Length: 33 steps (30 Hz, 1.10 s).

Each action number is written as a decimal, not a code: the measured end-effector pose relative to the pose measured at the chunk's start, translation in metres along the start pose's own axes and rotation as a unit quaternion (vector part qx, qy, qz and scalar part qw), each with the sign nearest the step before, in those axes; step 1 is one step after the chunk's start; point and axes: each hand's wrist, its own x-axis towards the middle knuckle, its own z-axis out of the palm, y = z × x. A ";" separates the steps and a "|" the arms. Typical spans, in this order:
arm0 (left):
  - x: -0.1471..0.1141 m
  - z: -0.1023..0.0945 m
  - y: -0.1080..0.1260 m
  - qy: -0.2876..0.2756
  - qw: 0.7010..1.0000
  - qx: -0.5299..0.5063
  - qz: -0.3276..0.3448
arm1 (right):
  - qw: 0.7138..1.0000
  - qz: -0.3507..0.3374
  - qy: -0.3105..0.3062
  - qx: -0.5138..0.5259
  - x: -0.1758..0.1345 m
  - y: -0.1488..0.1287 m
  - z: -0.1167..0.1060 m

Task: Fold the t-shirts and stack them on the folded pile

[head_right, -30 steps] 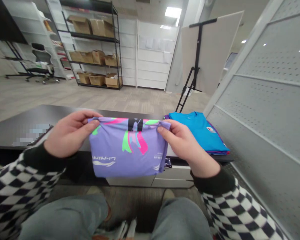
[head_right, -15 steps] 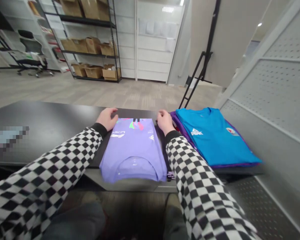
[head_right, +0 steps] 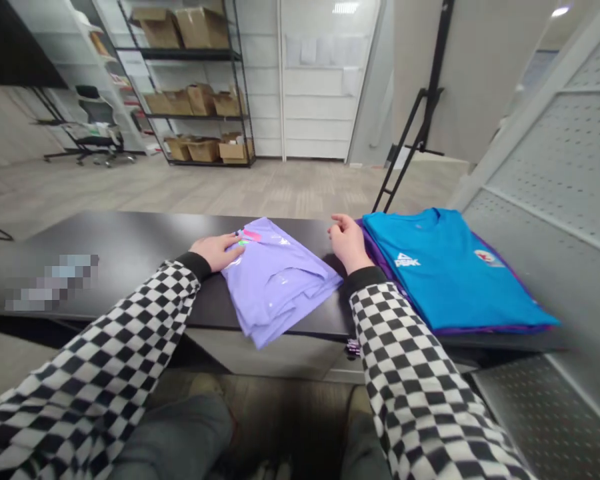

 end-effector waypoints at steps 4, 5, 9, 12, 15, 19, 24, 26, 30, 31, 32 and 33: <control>-0.072 -0.010 -0.008 0.013 0.994 0.039 -0.099 | 0.997 -0.044 0.001 -0.057 -0.022 -0.011 -0.010; -0.092 -0.011 -0.014 0.010 0.997 0.019 -0.081 | 0.995 -0.067 -0.001 -0.077 -0.030 -0.016 -0.012; -0.149 -0.016 -0.043 0.069 0.993 -0.095 0.030 | 0.969 -0.206 -0.053 -0.128 -0.090 -0.047 -0.010; -0.149 -0.019 -0.066 0.146 0.977 -0.124 0.096 | 0.922 -0.308 -0.169 -0.162 -0.151 -0.075 0.003; -0.124 -0.015 -0.085 0.091 0.974 -0.124 0.164 | 0.866 -0.331 -0.285 -0.244 -0.190 -0.088 0.017; -0.099 -0.001 -0.099 0.031 0.988 -0.079 0.131 | 0.860 -0.276 -0.294 -0.312 -0.183 -0.085 0.021; -0.120 0.005 -0.092 0.078 0.991 -0.058 0.092 | 0.865 -0.288 -0.283 -0.297 -0.187 -0.106 0.019; -0.142 0.005 -0.087 0.087 0.993 -0.038 0.073 | 0.862 -0.315 -0.290 -0.273 -0.215 -0.121 0.028; -0.185 0.014 -0.087 0.142 0.981 -0.031 0.131 | 0.847 -0.350 -0.294 -0.271 -0.273 -0.127 0.061; -0.191 0.017 -0.089 0.145 0.973 -0.041 0.172 | 0.849 -0.352 -0.278 -0.281 -0.281 -0.124 0.069; -0.195 0.020 -0.093 0.142 0.967 -0.049 0.206 | 0.852 -0.351 -0.261 -0.289 -0.285 -0.119 0.076; -0.198 0.023 -0.096 0.137 0.963 -0.050 0.227 | 0.855 -0.349 -0.247 -0.295 -0.286 -0.115 0.081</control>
